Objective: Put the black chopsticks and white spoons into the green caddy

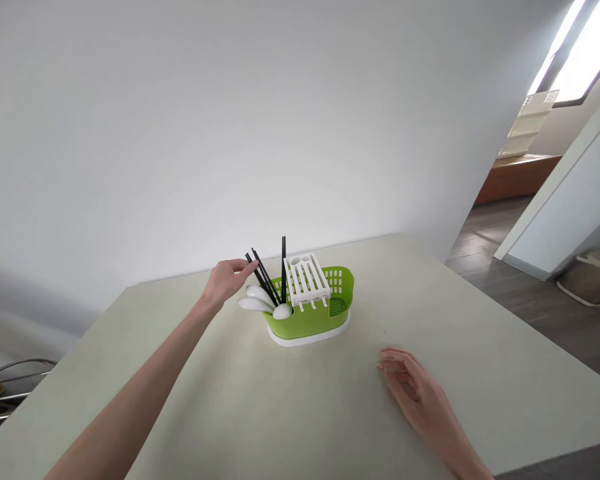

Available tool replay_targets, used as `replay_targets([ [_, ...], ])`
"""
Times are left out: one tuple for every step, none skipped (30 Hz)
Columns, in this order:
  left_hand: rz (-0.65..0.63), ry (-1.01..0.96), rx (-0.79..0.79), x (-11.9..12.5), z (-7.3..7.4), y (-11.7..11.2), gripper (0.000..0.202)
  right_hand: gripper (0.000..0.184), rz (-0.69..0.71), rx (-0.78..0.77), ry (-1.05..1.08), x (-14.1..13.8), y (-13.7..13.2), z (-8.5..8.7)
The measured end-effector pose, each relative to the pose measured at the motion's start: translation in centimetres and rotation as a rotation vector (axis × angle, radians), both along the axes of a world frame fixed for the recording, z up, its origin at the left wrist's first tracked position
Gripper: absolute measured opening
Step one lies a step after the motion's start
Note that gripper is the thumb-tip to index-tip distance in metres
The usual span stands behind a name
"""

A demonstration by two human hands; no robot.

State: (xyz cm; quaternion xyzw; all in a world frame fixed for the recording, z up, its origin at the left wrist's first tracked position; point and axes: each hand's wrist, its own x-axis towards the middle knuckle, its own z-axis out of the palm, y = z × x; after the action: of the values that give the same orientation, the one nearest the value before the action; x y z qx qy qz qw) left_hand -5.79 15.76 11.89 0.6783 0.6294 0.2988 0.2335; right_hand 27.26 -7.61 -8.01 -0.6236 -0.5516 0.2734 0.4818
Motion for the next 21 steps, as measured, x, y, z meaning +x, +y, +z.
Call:
replay_targets([
  [0.017, -0.006, 0.016, -0.1, -0.2, 0.0, 0.054, 0.028, 0.005, -0.009, -0.008, -0.1, 0.0, 0.2],
  [0.033, -0.014, 0.02, -0.2, -0.3, 0.0, 0.052, 0.028, 0.011, -0.016, -0.017, -0.2, -0.1, 0.4],
  [0.049, -0.027, 0.013, -0.4, -0.3, 0.0, 0.051, 0.028, 0.018, -0.021, -0.026, -0.2, -0.1, 0.5],
  [0.065, -0.046, -0.001, -0.5, -0.2, 0.0, 0.05, 0.028, 0.025, -0.022, -0.033, -0.2, -0.1, 0.7],
  [0.082, -0.073, -0.015, -0.7, 0.1, 0.0, 0.049, 0.029, 0.032, -0.023, -0.039, -0.2, -0.2, 0.7],
  [0.096, -0.111, -0.027, -0.9, 0.5, 0.0, 0.05, 0.029, 0.038, -0.024, -0.044, -0.1, -0.2, 0.8],
  [0.108, -0.157, -0.032, -1.0, 1.0, 0.0, 0.051, 0.029, 0.04, -0.024, -0.048, -0.1, -0.2, 0.8],
  [0.112, -0.207, -0.026, -1.2, 1.7, -0.1, 0.051, 0.029, 0.041, -0.02, -0.05, -0.1, -0.2, 0.8],
  [0.111, -0.256, -0.009, -1.5, 2.5, -0.1, 0.05, 0.03, 0.041, -0.018, -0.051, 0.0, -0.2, 0.7],
  [0.104, -0.3, 0.011, -1.7, 3.3, -0.3, 0.049, 0.03, 0.04, -0.017, -0.051, 0.0, -0.2, 0.7],
  [0.102, -0.338, 0.035, -2.1, 4.2, -0.5, 0.047, 0.03, 0.042, -0.019, -0.051, 0.0, -0.2, 0.7],
  [0.105, -0.37, 0.059, -2.4, 5.1, -0.7, 0.045, 0.031, 0.046, -0.024, -0.049, 0.1, -0.2, 0.7],
  [0.114, -0.403, 0.088, -2.8, 5.9, -1.0, 0.043, 0.031, 0.052, -0.031, -0.047, 0.1, -0.3, 0.7],
  [0.126, -0.444, 0.121, -3.3, 6.8, -1.3, 0.04, 0.032, 0.059, -0.039, -0.044, 0.1, -0.3, 0.7],
  [0.134, -0.492, 0.157, -3.8, 7.6, -1.7, 0.038, 0.033, 0.064, -0.047, -0.041, 0.1, -0.4, 0.8],
  [0.133, -0.546, 0.196, -4.4, 8.2, -2.0, 0.035, 0.033, 0.066, -0.053, -0.039, 0.0, -0.4, 0.9],
  [0.122, -0.602, 0.234, -5.0, 8.8, -2.2, 0.033, 0.034, 0.065, -0.057, -0.038, 0.0, -0.5, 1.0],
  [0.114, -0.657, 0.27, -5.7, 9.3, -2.5, 0.031, 0.034, 0.063, -0.059, -0.037, 0.0, -0.5, 1.2],
  [0.118, -0.705, 0.303, -6.5, 9.6, -2.6, 0.03, 0.035, 0.06, -0.061, -0.038, 0.0, -0.6, 1.4],
  [0.138, -0.74, 0.331, -7.5, 9.8, -2.7, 0.029, 0.035, 0.057, -0.062, -0.039, 0.0, -0.6, 1.5],
  [0.168, -0.757, 0.353, -8.5, 9.9, -2.8, 0.028, 0.036, 0.055, -0.061, -0.041, -0.1, -0.7, 1.6],
])
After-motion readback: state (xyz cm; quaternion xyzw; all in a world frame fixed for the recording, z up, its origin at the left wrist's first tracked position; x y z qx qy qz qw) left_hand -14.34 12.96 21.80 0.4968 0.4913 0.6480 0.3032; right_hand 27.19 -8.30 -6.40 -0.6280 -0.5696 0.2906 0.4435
